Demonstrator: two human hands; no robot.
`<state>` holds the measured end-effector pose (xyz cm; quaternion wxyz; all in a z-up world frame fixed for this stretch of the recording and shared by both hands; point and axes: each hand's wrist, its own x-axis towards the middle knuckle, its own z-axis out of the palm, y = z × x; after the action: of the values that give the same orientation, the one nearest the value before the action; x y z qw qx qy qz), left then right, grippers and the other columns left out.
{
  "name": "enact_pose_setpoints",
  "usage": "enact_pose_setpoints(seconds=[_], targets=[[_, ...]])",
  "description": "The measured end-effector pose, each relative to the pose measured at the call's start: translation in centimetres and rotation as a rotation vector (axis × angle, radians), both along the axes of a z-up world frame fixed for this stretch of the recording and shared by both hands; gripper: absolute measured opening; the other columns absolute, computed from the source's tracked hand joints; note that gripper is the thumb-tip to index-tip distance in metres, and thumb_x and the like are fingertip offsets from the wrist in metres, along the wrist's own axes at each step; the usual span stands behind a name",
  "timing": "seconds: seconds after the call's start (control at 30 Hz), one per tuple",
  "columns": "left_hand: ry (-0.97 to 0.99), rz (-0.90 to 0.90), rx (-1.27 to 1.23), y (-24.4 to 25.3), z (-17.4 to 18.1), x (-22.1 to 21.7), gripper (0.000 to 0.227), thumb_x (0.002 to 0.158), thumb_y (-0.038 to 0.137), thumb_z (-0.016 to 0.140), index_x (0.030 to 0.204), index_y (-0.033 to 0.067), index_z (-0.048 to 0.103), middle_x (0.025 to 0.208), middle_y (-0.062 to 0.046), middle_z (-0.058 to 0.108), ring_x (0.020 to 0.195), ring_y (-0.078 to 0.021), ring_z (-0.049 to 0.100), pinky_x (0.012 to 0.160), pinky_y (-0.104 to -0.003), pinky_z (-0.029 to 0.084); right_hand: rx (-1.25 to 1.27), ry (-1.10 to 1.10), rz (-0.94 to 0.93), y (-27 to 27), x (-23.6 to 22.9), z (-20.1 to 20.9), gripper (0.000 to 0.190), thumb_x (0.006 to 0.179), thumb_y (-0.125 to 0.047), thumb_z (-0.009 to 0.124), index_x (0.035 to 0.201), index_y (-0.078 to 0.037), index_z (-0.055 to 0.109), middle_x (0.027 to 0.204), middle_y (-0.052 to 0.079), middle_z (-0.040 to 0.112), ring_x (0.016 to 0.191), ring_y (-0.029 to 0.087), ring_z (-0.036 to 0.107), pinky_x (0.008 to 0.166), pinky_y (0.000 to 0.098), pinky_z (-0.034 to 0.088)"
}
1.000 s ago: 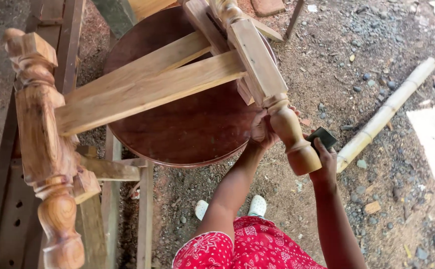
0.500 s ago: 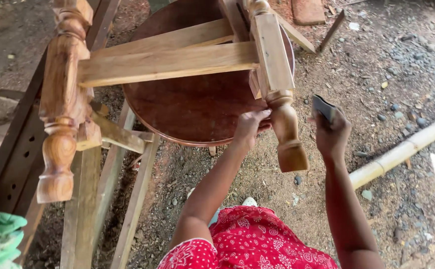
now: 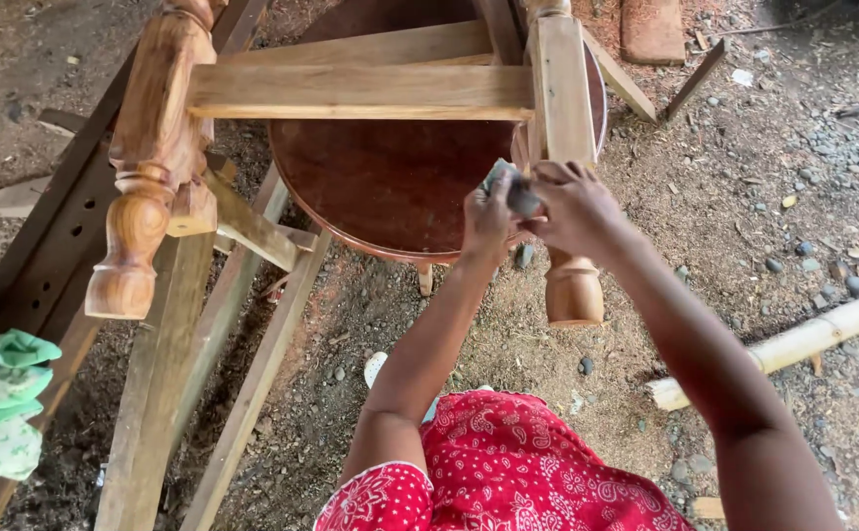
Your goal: Sanding the decorative legs and frame of a wooden table base using a piece of sandpaper.
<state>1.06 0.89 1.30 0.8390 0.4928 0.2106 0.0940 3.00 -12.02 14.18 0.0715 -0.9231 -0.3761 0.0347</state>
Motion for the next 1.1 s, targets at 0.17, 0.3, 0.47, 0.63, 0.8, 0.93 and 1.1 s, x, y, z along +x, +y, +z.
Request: enact_pose_setpoints(seconds=[0.17, 0.3, 0.47, 0.63, 0.8, 0.93, 1.1], targets=[[-0.206, -0.049, -0.05, 1.1, -4.9, 1.3, 0.032, 0.106, 0.02, 0.055, 0.133, 0.0071, 0.063, 0.121, -0.013, 0.072, 0.096, -0.016, 0.075, 0.081, -0.026, 0.068, 0.222, 0.281, -0.138, -1.2, 6.7, 2.1, 0.084, 0.087, -0.047, 0.073, 0.157, -0.014, 0.04, 0.155, 0.02, 0.048, 0.136, 0.037, 0.051, 0.108, 0.0571, 0.045], [-0.096, -0.103, -0.041, -0.8, -4.9, 0.9, 0.033, 0.103, 0.015, 0.058, 0.134, 0.0084, 0.063, 0.122, -0.012, 0.071, 0.101, -0.0207, 0.073, 0.079, -0.037, 0.066, 0.243, 0.425, -0.52, 1.5, 11.2, -0.1, 0.103, 0.091, -0.061, 0.064, 0.164, -0.016, 0.007, 0.16, 0.021, 0.041, 0.137, 0.037, 0.053, 0.113, 0.058, 0.043], [-0.253, -0.003, -0.101, -2.8, -7.1, 1.2, 0.028, 0.105, 0.012, 0.061, 0.132, 0.0056, 0.067, 0.124, -0.013, 0.073, 0.11, -0.0196, 0.072, 0.087, -0.037, 0.062, 0.03, 0.282, -0.5, 2.8, 15.8, -7.3, 0.117, 0.094, -0.08, 0.057, 0.162, -0.018, -0.016, 0.159, 0.037, 0.014, 0.138, 0.052, 0.03, 0.105, 0.062, 0.037], [-0.419, 0.153, 0.537, -3.2, -2.9, 0.2, 0.031, 0.108, 0.02, 0.052, 0.129, 0.0049, 0.069, 0.118, -0.012, 0.075, 0.104, -0.0234, 0.075, 0.088, -0.04, 0.067, 0.021, 0.254, -0.662, 4.3, 12.9, -4.6, 0.117, 0.087, -0.084, 0.05, 0.168, -0.025, -0.009, 0.17, 0.033, 0.015, 0.116, 0.042, 0.072, 0.083, 0.0422, 0.063], [-0.277, 0.043, 0.732, -2.7, -4.3, 1.7, 0.035, 0.111, 0.028, 0.04, 0.132, 0.0094, 0.06, 0.124, -0.013, 0.07, 0.103, -0.0275, 0.074, 0.077, -0.039, 0.069, -0.031, 0.129, -0.627, 2.9, 16.0, -9.1, 0.113, 0.094, -0.086, 0.049, 0.169, -0.025, -0.009, 0.164, 0.038, 0.019, 0.109, 0.045, 0.066, 0.069, 0.0369, 0.058], [-0.277, -0.117, 1.098, 0.3, -1.4, 1.7, 0.031, 0.102, 0.03, 0.055, 0.123, 0.0084, 0.063, 0.113, -0.015, 0.074, 0.092, -0.0338, 0.075, 0.073, -0.048, 0.065, 0.003, 0.13, -0.621, 3.2, 14.9, -7.9, 0.114, 0.091, -0.085, 0.049, 0.167, -0.021, -0.006, 0.162, 0.04, 0.022, 0.096, 0.037, 0.07, 0.061, 0.0364, 0.059], [-0.367, -0.175, 1.306, 0.9, -3.3, 3.1, 0.036, 0.104, 0.025, 0.05, 0.135, 0.0098, 0.061, 0.106, -0.014, 0.074, 0.088, -0.0285, 0.076, 0.08, -0.044, 0.066, -0.011, 0.057, -0.575, 2.1, 16.6, -10.4, 0.116, 0.095, -0.086, 0.052, 0.171, -0.017, -0.003, 0.151, 0.039, 0.04, 0.098, 0.038, 0.068, 0.064, 0.0377, 0.054]])
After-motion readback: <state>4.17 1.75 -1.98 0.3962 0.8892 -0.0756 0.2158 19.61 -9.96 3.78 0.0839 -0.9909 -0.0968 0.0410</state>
